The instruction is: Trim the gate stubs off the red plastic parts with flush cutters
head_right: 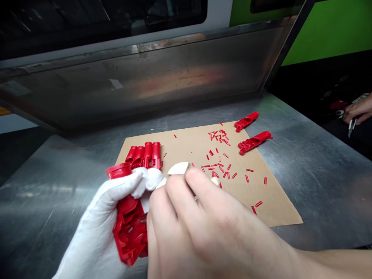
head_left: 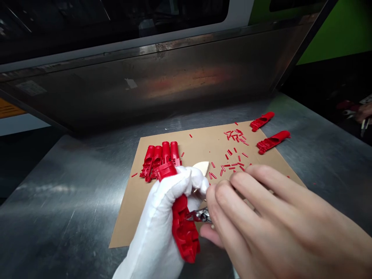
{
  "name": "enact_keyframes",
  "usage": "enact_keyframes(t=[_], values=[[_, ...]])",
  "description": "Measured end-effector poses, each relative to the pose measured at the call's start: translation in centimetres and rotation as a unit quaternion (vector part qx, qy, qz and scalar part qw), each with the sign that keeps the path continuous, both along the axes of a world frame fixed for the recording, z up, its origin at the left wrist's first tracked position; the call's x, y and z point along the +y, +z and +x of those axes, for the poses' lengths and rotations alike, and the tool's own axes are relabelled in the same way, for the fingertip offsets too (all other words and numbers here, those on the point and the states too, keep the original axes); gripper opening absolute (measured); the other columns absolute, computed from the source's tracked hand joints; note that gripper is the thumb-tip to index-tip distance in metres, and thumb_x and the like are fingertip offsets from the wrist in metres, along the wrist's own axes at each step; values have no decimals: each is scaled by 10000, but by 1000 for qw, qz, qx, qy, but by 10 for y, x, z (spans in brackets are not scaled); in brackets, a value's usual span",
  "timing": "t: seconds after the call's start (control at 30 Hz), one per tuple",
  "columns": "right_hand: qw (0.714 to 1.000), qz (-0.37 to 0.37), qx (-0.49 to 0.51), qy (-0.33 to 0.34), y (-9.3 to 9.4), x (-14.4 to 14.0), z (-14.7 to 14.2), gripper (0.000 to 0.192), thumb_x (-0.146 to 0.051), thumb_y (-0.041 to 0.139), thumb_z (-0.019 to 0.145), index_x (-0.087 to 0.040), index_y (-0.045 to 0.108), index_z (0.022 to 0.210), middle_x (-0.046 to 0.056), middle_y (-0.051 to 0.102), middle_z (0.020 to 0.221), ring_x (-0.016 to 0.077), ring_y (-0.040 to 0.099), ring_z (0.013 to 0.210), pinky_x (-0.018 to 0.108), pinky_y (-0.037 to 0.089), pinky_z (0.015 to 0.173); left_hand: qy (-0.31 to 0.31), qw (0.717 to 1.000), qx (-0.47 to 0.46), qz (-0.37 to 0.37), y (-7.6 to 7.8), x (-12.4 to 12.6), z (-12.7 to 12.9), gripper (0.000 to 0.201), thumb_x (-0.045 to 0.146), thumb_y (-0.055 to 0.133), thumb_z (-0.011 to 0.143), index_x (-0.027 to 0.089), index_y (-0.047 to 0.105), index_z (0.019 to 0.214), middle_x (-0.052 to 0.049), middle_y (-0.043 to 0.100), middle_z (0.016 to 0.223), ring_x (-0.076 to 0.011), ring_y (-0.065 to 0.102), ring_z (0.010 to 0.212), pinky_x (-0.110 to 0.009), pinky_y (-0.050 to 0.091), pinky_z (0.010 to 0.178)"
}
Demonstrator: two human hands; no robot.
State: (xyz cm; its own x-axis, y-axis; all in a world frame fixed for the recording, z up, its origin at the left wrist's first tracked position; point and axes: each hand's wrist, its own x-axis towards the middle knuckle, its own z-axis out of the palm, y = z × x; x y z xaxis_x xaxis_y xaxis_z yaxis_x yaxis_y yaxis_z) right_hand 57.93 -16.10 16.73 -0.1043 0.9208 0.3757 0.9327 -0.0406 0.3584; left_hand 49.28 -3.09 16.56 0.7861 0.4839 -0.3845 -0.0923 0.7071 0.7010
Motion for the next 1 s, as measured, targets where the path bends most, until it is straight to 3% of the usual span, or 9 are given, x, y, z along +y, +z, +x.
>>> enact_keyframes(t=[0.13, 0.3, 0.5, 0.7, 0.87, 1.0], values=[[1000, 15, 19, -6, 1, 0, 0, 168, -302, 594, 936, -169, 696, 932, 102, 660, 874, 271, 521, 713, 448, 365, 630, -13, 1000, -9, -4, -2, 1, 0, 196, 192, 615, 876, 141, 654, 691, -42, 596, 756, -161, 554, 774, -249, 505, 789], [999, 23, 40, -14, 2, 3, 0, 209, -354, 589, 949, -180, 701, 917, 90, 656, 855, 266, 513, 717, 437, 357, 637, -19, 1000, -1, 2, -2, 3, -2, 166, 210, 624, 870, 147, 665, 722, -36, 574, 783, -143, 501, 727, -226, 479, 690], [999, 19, -19, -37, 4, 0, -6, 201, -302, 558, 940, -150, 684, 907, 76, 597, 762, 262, 490, 680, 452, 369, 640, -40, 999, -5, 20, 0, 2, -3, 149, 215, 660, 842, 140, 660, 713, -33, 556, 763, -137, 494, 713, -215, 466, 670], [999, 18, -8, -25, 6, -2, -7, 217, -253, 520, 953, -122, 691, 976, 99, 655, 848, 283, 546, 753, 486, 400, 708, -8, 999, 32, 15, 1, 1, -4, 144, 211, 736, 778, 154, 684, 656, -27, 579, 701, -142, 509, 649, -255, 488, 684], [998, 35, -44, -10, 3, -5, -8, 116, -190, 591, 906, -145, 698, 894, 84, 691, 862, 255, 566, 729, 466, 413, 714, -37, 999, 4, -8, 0, 2, -5, 170, 203, 664, 843, 142, 664, 684, -27, 564, 733, -121, 479, 658, -218, 449, 650], [998, 30, -52, 19, 0, -9, -8, 98, -156, 604, 894, -179, 693, 860, 44, 696, 808, 207, 548, 662, 438, 418, 711, -53, 998, 7, 28, 1, 0, -3, 221, 222, 604, 870, 143, 615, 664, -23, 493, 718, -121, 417, 655, -211, 411, 619]])
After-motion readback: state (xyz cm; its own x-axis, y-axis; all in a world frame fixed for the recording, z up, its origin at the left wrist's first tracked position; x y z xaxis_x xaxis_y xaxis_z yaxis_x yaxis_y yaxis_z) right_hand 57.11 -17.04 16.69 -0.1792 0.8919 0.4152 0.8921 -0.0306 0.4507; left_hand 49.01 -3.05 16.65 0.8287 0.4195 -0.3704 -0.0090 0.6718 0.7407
